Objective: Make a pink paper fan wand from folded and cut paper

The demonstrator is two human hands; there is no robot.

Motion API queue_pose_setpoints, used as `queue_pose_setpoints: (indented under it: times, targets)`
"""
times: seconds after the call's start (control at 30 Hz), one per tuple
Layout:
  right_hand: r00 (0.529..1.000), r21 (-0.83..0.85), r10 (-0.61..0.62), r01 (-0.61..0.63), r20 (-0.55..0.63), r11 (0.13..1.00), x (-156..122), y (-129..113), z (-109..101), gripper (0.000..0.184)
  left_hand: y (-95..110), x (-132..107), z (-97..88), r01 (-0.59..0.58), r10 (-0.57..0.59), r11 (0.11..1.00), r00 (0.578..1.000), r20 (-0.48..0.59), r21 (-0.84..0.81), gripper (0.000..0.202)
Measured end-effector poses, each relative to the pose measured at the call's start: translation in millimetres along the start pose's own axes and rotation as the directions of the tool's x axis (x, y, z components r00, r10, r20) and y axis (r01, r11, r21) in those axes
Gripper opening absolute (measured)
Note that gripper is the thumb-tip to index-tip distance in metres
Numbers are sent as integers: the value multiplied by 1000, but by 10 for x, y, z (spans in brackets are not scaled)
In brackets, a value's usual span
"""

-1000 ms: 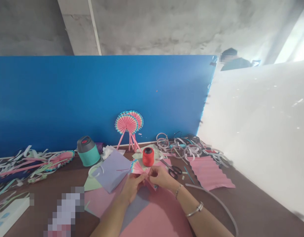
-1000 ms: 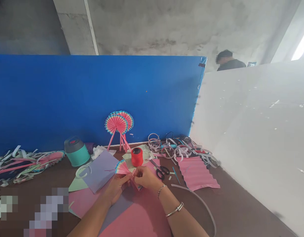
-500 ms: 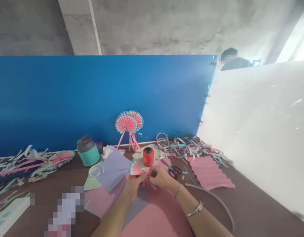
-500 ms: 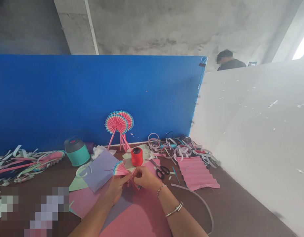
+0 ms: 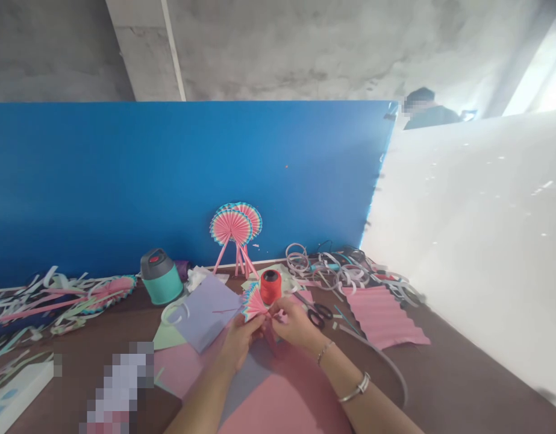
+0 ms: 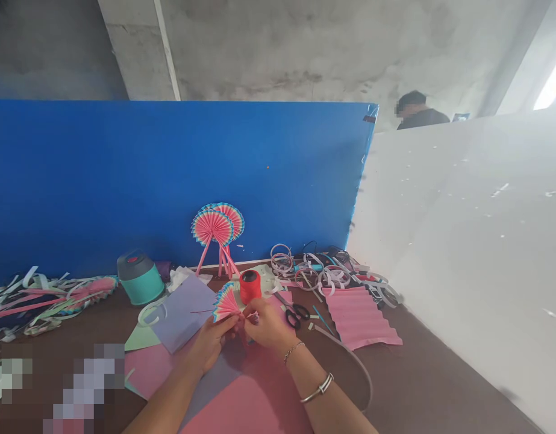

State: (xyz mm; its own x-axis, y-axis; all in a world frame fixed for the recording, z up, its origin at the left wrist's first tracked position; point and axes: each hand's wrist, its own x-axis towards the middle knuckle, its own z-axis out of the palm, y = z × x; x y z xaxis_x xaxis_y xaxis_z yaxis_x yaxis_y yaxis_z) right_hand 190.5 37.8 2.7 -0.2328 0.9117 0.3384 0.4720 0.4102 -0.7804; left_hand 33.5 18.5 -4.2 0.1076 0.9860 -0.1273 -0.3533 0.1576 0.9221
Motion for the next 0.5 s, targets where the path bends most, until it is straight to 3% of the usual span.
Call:
queue_pose_setpoints:
  times: [0.1,0.23,0.33,0.5]
  targets:
    - [999,10,-54,54,-1,998,-17,-42,-11,6,-15,24,-1,-10,14,998,998,59,-70,31]
    - [993,168,16,-36,117,985,-23,-35,0,18,-16,43,-17,-8,27,986,994,108,-168,29]
    - [978,221,77,-120,192,968,-14,19,42,27,-22,52,-38,6,9,986,996,89,-167,30]
    - [979,320,132,-176,156,931,16,51,63,33,-10,45,-41,-3,13,997,993,119,-82,37]
